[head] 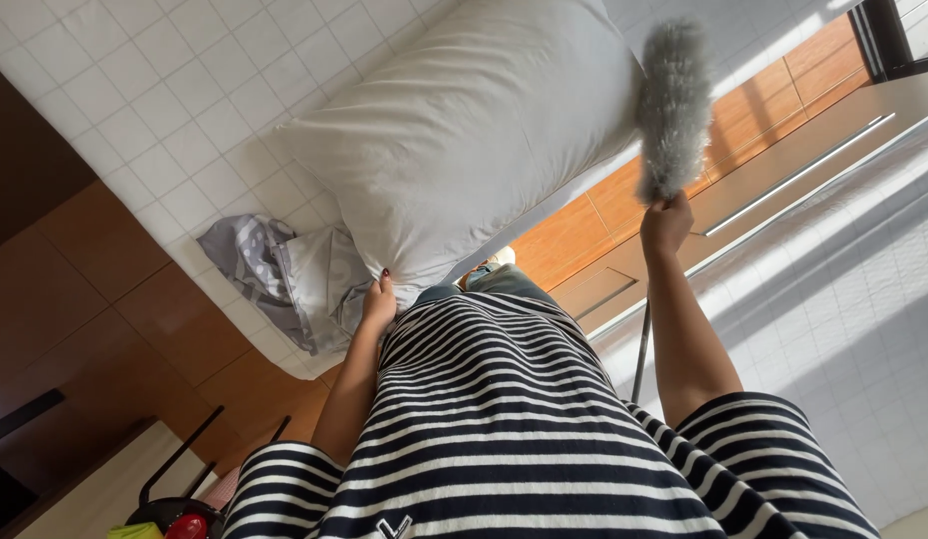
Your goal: The person uses a feather duster to clean a white pillow on a bed. They then pick up a gray patterned pillowcase and place the pillow inside it.
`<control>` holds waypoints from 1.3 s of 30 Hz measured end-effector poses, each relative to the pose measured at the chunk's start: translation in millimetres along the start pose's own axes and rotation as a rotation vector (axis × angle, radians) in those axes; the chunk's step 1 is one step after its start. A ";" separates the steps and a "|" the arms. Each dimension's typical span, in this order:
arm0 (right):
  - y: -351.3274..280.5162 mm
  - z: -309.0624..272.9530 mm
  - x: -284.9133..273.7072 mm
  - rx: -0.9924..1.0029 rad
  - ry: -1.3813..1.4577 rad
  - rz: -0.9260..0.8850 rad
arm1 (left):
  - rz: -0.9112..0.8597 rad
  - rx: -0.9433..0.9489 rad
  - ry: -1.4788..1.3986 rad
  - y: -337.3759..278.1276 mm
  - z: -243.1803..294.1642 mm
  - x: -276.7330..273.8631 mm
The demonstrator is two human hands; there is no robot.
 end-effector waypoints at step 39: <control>-114.5 -64.1 -30.0 -0.104 0.191 -0.131 | 0.285 0.996 0.276 -45.3 270.1 61.9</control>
Point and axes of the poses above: each hand's wrist, its own y-axis towards the middle knuckle, its own x-axis out of the palm, z = x × y, the point moved 2 cm from there along y, towards the middle knuckle, and after that the axes turned 14 degrees about -y, right-handed, at the moved point
